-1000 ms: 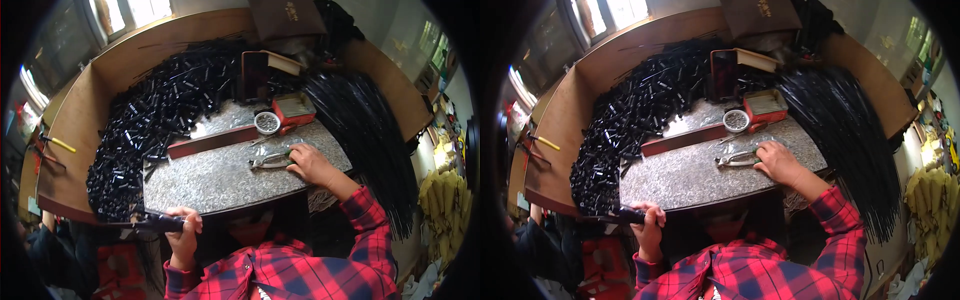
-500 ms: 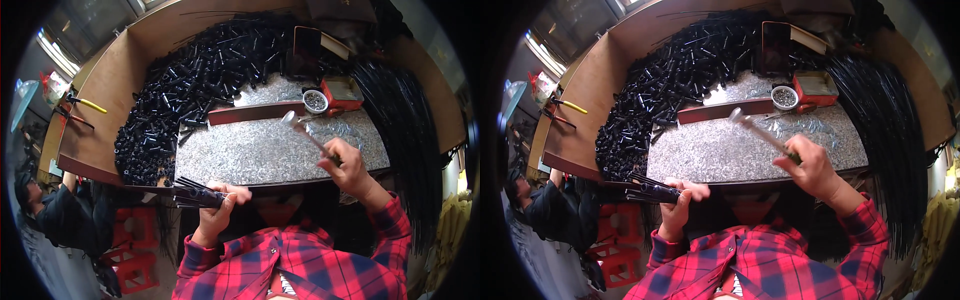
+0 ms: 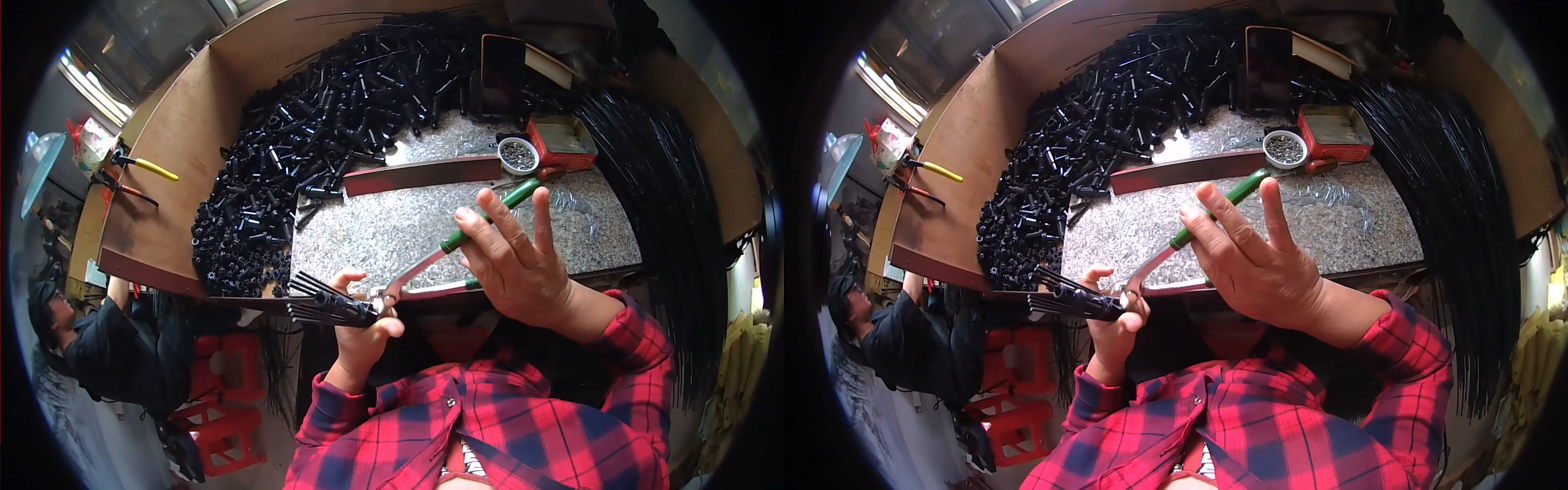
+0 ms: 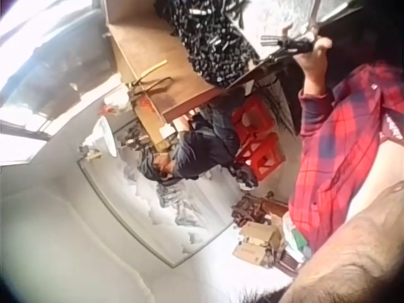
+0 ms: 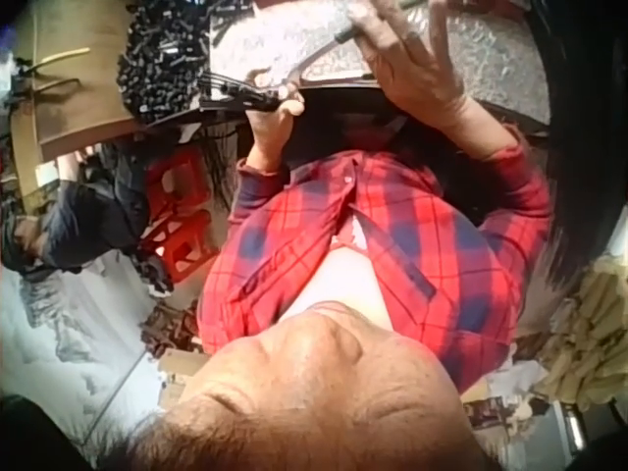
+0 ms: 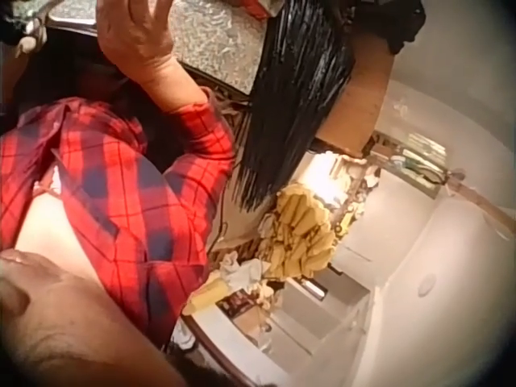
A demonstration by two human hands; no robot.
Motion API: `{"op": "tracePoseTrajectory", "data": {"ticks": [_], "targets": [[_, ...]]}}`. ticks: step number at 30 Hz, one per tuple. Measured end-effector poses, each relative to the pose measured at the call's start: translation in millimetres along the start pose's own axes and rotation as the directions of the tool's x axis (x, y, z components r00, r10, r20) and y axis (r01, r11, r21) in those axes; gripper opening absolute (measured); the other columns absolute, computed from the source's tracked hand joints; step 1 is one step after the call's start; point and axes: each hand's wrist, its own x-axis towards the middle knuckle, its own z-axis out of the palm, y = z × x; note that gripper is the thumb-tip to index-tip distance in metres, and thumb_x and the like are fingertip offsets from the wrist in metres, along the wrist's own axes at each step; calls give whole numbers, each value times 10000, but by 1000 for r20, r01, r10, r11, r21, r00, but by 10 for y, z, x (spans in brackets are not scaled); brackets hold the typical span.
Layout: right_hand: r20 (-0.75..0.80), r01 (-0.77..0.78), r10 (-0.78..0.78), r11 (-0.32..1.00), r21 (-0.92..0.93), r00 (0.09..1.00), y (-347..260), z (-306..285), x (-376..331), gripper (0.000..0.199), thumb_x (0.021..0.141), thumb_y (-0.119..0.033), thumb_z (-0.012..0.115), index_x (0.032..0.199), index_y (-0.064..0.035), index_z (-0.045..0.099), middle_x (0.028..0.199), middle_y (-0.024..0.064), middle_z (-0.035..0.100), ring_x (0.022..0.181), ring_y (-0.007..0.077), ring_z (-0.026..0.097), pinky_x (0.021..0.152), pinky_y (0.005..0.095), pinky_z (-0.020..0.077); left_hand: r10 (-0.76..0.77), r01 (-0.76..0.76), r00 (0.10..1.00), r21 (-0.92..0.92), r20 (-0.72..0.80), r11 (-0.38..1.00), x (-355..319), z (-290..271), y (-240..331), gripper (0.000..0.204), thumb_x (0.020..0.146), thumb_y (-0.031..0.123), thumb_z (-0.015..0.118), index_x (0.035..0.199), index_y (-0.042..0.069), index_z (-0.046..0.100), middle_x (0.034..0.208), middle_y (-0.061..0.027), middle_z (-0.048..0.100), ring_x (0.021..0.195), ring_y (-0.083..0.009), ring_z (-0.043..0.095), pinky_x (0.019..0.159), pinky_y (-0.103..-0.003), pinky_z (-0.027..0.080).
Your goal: Assembling black plastic components into base units and trimming excess material using pliers.
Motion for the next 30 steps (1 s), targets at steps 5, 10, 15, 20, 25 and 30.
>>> {"op": "tracePoseTrajectory", "data": {"ticks": [5,10,15,20,25,30], "targets": [[141,-89,61,975,204,988,35,-13,-44,272,772,-253,671,827,-37,515,1063,141,526,1023,297,549,989,510,366,84,-57,992,262,-95,964,45,23,-36,673,673,115,836,1161,49,377,714,9,531,577,-81,523,554,-214,436],[65,12,-31,960,280,997,40,-122,-55,266,750,-237,683,756,-49,495,891,117,548,787,261,576,712,386,458,88,-67,994,287,-64,955,-73,19,34,653,607,282,850,1071,31,465,769,1,560,665,-88,553,609,-212,450],[274,5,-173,853,522,946,11,-165,-276,201,767,-147,611,921,-28,560,766,98,550,584,209,568,505,309,459,-149,117,972,171,184,978,-93,-95,74,775,482,481,830,1043,29,545,844,10,567,749,-80,539,650,-221,439],[758,-929,-554,-84,362,345,-145,-310,-362,238,858,-157,677,1017,-36,548,711,49,634,575,134,633,457,253,462,-144,127,925,73,350,989,-56,-58,193,551,516,236,917,926,19,618,816,-5,607,756,-109,568,688,-261,459],[695,-834,-539,-26,551,476,-108,-240,-429,539,769,-273,781,1133,-19,476,798,58,618,725,130,638,566,294,491,-131,77,924,161,360,984,-39,-24,179,437,564,238,901,842,24,640,746,-11,607,695,-102,553,623,-265,435],[400,-242,-45,732,637,915,-102,-321,-249,452,782,-187,709,1110,18,474,977,195,584,830,338,619,741,397,500,-127,72,975,284,180,956,-11,-93,149,489,536,186,920,895,37,624,797,12,594,747,-82,540,658,-239,441]]}}
